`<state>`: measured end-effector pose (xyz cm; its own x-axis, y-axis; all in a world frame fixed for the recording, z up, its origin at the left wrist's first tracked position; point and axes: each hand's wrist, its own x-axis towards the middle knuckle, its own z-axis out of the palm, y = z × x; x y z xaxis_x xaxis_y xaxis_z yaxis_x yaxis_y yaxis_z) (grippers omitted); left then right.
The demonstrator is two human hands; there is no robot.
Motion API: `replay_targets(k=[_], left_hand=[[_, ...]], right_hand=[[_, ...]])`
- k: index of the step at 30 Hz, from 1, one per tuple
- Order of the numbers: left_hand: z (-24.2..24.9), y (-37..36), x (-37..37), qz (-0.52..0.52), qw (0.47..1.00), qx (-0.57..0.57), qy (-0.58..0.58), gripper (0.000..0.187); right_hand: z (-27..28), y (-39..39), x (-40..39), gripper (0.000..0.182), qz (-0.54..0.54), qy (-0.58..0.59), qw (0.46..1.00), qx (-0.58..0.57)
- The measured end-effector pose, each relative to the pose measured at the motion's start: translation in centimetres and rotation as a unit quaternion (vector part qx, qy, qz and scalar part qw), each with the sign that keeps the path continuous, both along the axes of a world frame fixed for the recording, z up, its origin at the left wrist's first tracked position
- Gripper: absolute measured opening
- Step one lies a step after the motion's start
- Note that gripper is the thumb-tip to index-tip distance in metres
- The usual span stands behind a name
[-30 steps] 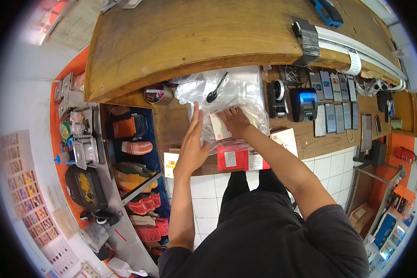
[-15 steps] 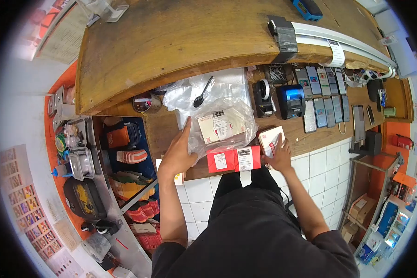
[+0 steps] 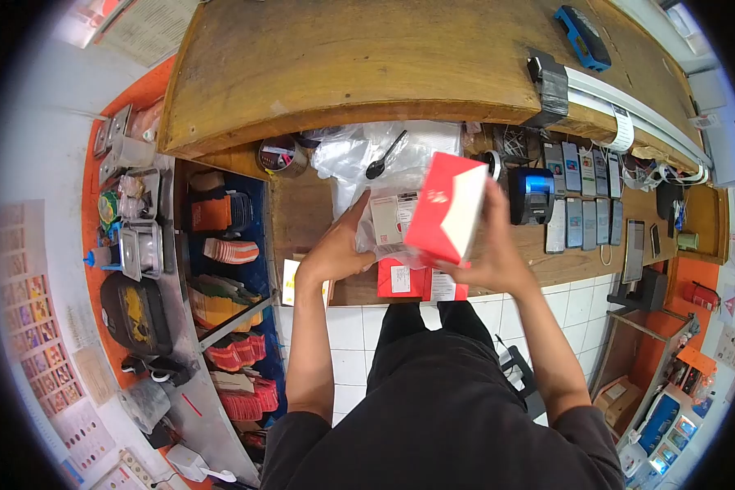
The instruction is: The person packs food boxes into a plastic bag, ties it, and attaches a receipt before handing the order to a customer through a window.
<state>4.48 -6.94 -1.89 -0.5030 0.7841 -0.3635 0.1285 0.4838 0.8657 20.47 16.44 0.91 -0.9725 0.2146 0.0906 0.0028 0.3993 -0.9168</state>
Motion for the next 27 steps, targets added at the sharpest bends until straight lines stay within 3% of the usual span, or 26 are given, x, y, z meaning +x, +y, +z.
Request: replay_targets(k=[3, 5, 6, 8, 13, 15, 16, 17, 18, 19, 22, 24, 26, 27], left_hand=[[-0.5, -0.4, -0.8, -0.018, 0.998, 0.029, -0.045, 0.103], [-1.0, -1.2, -1.2, -0.039, 0.998, 0.039, -0.041, 0.106], [-1.5, -1.7, -1.2, -0.045, 0.998, 0.048, -0.008, 0.107], [-1.8, -1.9, -0.8, -0.051, 0.997, 0.056, 0.022, 0.109], [-0.5, -0.7, -0.2, 0.014, 0.998, 0.004, 0.064, 0.098], [-0.5, -0.7, -0.5, 0.018, 0.995, 0.007, 0.095, 0.091], [-0.3, -0.5, -0.8, 0.018, 0.991, -0.031, 0.131, 0.089], [0.0, -0.2, -0.7, 0.019, 0.983, -0.069, 0.167, 0.087], [0.9, 0.3, -0.3, 0.022, 0.976, -0.032, 0.215, 0.081], [2.1, 1.1, 0.3, 0.018, 0.975, -0.034, 0.218, 0.081], [7.2, 4.3, 3.4, -0.020, 0.973, 0.000, 0.230, 0.076], [11.0, 6.5, 6.4, -0.001, 0.969, 0.016, 0.245, 0.069], [13.6, 8.1, 8.2, -0.021, 0.971, 0.020, 0.236, 0.068], [14.7, 8.9, 9.0, -0.033, 0.973, 0.027, 0.227, 0.068]], right_hand=[[-4.3, -1.4, -4.3, 0.128, 0.112, -0.056, 0.992, -0.017], [-5.3, -1.3, -5.3, 0.116, 0.151, -0.107, 0.965, 0.183], [-5.8, -1.3, -5.5, 0.116, 0.157, -0.105, 0.964, 0.185], [-7.4, -1.3, -5.3, 0.103, 0.196, -0.122, 0.904, 0.359], [-9.9, -2.1, -6.7, 0.095, 0.235, -0.200, 0.851, 0.425], [-9.4, -2.0, -6.1, 0.090, 0.179, -0.125, 0.787, 0.577], [-8.7, -0.4, -5.1, 0.081, 0.200, -0.187, 0.777, 0.567], [-6.8, 1.6, -4.4, 0.054, 0.272, -0.261, 0.723, 0.579], [-2.4, 2.8, -3.5, 0.040, 0.326, -0.333, 0.663, 0.587], [0.7, 4.6, -1.9, 0.045, 0.304, -0.290, 0.722, 0.550], [9.4, 7.0, 2.3, 0.031, 0.334, -0.219, 0.765, 0.505], [12.7, 8.1, 5.8, 0.010, 0.339, -0.194, 0.742, 0.545], [15.9, 9.7, 8.7, 0.005, 0.267, -0.166, 0.803, 0.507], [16.9, 10.7, 10.1, 0.005, 0.261, -0.168, 0.806, 0.503]])
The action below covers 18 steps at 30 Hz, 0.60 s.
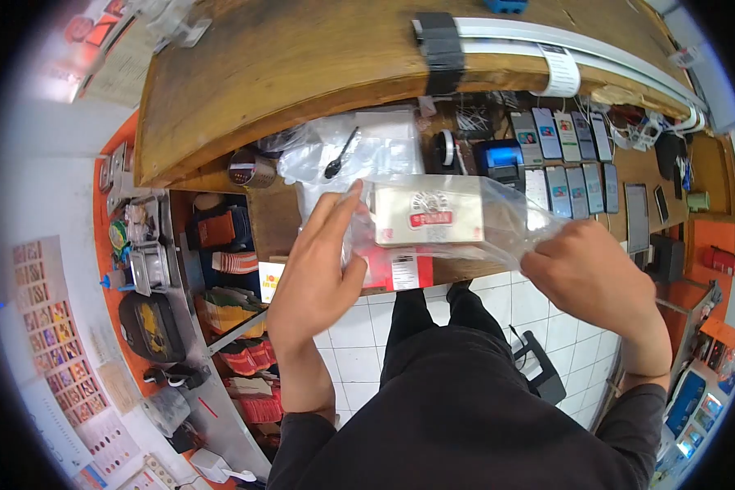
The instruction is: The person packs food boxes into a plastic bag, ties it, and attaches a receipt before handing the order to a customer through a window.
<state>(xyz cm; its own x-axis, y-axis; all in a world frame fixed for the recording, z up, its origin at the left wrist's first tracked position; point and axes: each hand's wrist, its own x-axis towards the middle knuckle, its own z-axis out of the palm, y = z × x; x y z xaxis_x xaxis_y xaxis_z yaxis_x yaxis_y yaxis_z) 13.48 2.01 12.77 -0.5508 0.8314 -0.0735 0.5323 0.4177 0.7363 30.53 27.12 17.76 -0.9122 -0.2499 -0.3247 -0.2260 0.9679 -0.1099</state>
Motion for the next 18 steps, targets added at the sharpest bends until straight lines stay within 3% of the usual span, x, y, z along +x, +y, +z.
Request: replay_targets(k=[3, 6, 9, 12, 14, 16, 18], left_hand=[[0.6, 2.5, 2.6, -0.024, 1.000, -0.013, -0.010, 0.066], [-2.6, 5.5, 4.9, -0.027, 0.999, -0.031, 0.002, 0.067], [-6.7, 7.7, 7.1, -0.014, 0.998, -0.026, -0.063, 0.068], [-9.2, 7.6, 8.5, -0.008, 0.997, -0.020, -0.073, 0.068], [-9.8, 6.4, 8.7, -0.056, 0.985, -0.044, -0.155, 0.066], [-12.0, 3.6, 6.0, -0.108, 0.981, -0.019, -0.158, 0.055], [-14.9, 0.5, -0.2, -0.165, 0.951, -0.010, -0.261, 0.033]], right_hand=[[0.6, 2.5, 3.4, 0.008, -0.062, 0.023, 0.986, -0.150], [-1.9, 4.8, 5.2, 0.006, -0.098, 0.022, 0.991, -0.089], [-6.7, 6.7, 7.2, 0.005, -0.125, 0.052, 0.990, -0.039], [-8.5, 6.1, 8.8, 0.006, -0.131, 0.019, 0.990, -0.044], [-10.2, 5.2, 10.1, 0.005, -0.130, 0.016, 0.989, -0.061], [-11.6, 3.9, 10.8, 0.006, -0.172, 0.004, 0.982, -0.079], [-11.3, 2.4, 10.7, 0.004, -0.200, -0.049, 0.975, -0.084]])
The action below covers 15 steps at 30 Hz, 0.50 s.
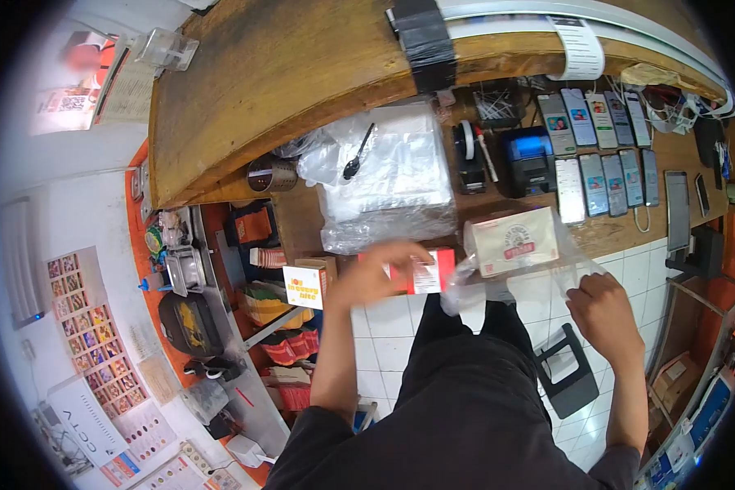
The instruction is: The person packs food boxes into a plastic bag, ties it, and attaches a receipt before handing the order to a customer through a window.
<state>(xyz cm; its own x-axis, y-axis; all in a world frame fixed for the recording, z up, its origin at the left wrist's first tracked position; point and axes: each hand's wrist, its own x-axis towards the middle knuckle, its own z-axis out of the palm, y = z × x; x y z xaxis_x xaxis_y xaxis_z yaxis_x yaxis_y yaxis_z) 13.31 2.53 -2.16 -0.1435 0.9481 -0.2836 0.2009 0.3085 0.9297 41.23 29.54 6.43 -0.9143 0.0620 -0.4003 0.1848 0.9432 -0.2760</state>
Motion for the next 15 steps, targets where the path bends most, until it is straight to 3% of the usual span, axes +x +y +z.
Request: replay_targets(k=[1, 2, 3, 5, 6, 8, 9, 10, 13, 15], left_hand=[[-0.5, -0.2, -2.0, 0.205, 0.975, -0.090, -0.011, 0.018], [-5.9, -2.4, -6.7, 0.242, 0.965, -0.026, 0.102, 0.019], [-7.4, -2.4, -9.6, 0.307, 0.911, -0.066, 0.268, 0.020], [-15.2, -4.5, -14.6, 0.285, 0.750, -0.033, 0.597, 0.022], [-16.5, -5.2, -16.1, 0.284, 0.751, -0.030, 0.596, 0.022], [-17.4, -5.7, -17.9, 0.186, 0.797, -0.194, 0.540, 0.024], [-17.3, -5.6, -18.4, 0.184, 0.800, -0.236, 0.520, 0.026], [-17.0, -5.6, -19.0, 0.181, 0.803, -0.233, 0.518, 0.026], [-15.4, -6.2, -20.6, 0.230, 0.837, -0.022, 0.496, 0.025], [-13.1, -6.6, -21.6, 0.257, 0.841, -0.007, 0.476, 0.024]], right_hand=[[0.5, -1.0, -0.3, 0.011, -0.065, 0.075, 0.995, -0.026], [1.1, -1.8, -0.6, 0.018, -0.129, 0.148, 0.979, -0.049], [1.8, -2.4, -0.9, 0.031, -0.150, 0.131, 0.979, -0.053], [2.6, -4.2, -1.8, 0.029, -0.182, 0.146, 0.971, -0.041], [3.0, -5.0, -2.3, 0.028, -0.212, 0.164, 0.963, -0.027], [3.9, -6.0, -2.9, 0.028, -0.211, 0.156, 0.965, -0.024], [4.4, -6.6, -3.1, 0.028, -0.220, 0.164, 0.961, -0.039], [4.7, -7.3, -3.4, 0.029, -0.229, 0.172, 0.957, -0.054], [5.5, -8.7, -4.8, 0.029, -0.235, 0.199, 0.949, -0.066], [5.8, -9.4, -6.3, 0.029, -0.226, 0.215, 0.948, -0.069]])
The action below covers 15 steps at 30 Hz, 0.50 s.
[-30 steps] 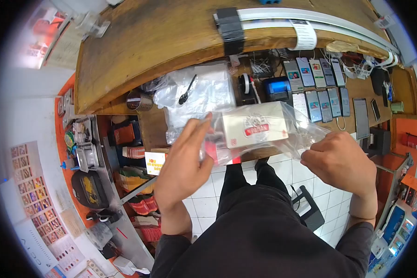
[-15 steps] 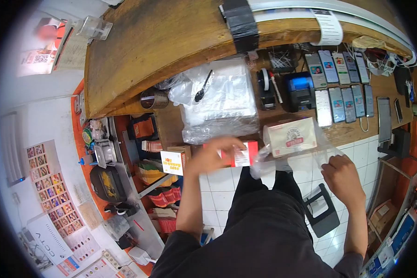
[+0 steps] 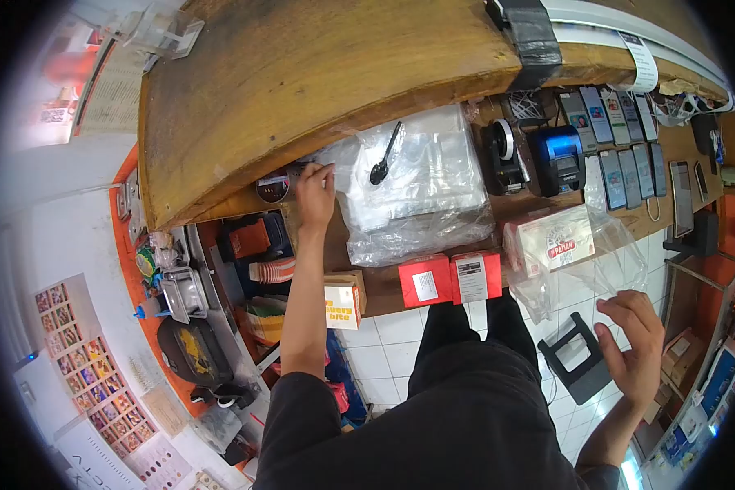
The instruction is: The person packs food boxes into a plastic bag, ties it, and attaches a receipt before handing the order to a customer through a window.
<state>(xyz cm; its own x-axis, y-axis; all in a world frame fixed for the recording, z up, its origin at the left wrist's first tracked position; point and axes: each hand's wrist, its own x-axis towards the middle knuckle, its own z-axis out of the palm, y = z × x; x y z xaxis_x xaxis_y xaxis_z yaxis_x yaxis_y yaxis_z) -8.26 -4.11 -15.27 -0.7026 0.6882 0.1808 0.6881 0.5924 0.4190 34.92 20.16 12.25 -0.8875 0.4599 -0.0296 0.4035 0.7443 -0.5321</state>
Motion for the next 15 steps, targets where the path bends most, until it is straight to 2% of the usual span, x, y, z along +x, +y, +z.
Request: replay_targets(k=[1, 2, 5, 6, 8, 9, 11, 12, 14, 15], left_hand=[[1.2, -0.3, -0.2, 0.013, 1.000, 0.025, -0.014, 0.023], [2.3, -0.7, 0.0, 0.008, 0.996, 0.076, 0.041, 0.019], [8.4, -0.1, 2.6, 0.002, 0.988, 0.116, 0.106, 0.015], [9.9, 0.0, 3.8, -0.002, 0.988, 0.116, 0.105, 0.015], [12.4, 0.1, 6.4, 0.015, 0.990, 0.131, -0.047, 0.016], [13.7, 0.4, 7.3, 0.013, 0.990, 0.130, -0.047, 0.016], [15.3, 0.7, 8.2, -0.030, 0.970, 0.179, -0.159, 0.016], [15.3, 0.4, 7.8, -0.030, 0.971, 0.176, -0.157, 0.016], [15.1, -0.3, 6.7, -0.039, 0.965, 0.222, -0.136, 0.015], [15.2, -0.8, 6.5, -0.035, 0.966, 0.219, -0.135, 0.015]], right_hand=[[0.0, -0.4, -1.3, 0.027, -0.004, 0.018, 1.000, -0.023], [-0.2, -0.9, -2.7, 0.025, -0.008, 0.037, 0.998, -0.047], [-3.0, -3.4, -8.5, 0.024, -0.005, 0.093, 0.992, -0.082], [-4.6, -4.5, -11.2, 0.027, 0.021, 0.112, 0.985, -0.127], [-8.1, -7.0, -16.7, 0.048, 0.052, 0.166, 0.969, -0.173], [-10.4, -8.4, -19.4, 0.051, 0.060, 0.192, 0.965, -0.168], [-14.3, -10.5, -24.1, 0.041, 0.078, 0.276, 0.939, -0.192], [-15.1, -10.3, -24.9, 0.041, 0.077, 0.278, 0.937, -0.195], [-16.2, -10.2, -25.9, 0.028, 0.123, 0.152, 0.951, -0.238], [-15.3, -9.8, -25.8, 0.028, 0.126, 0.152, 0.950, -0.242]])
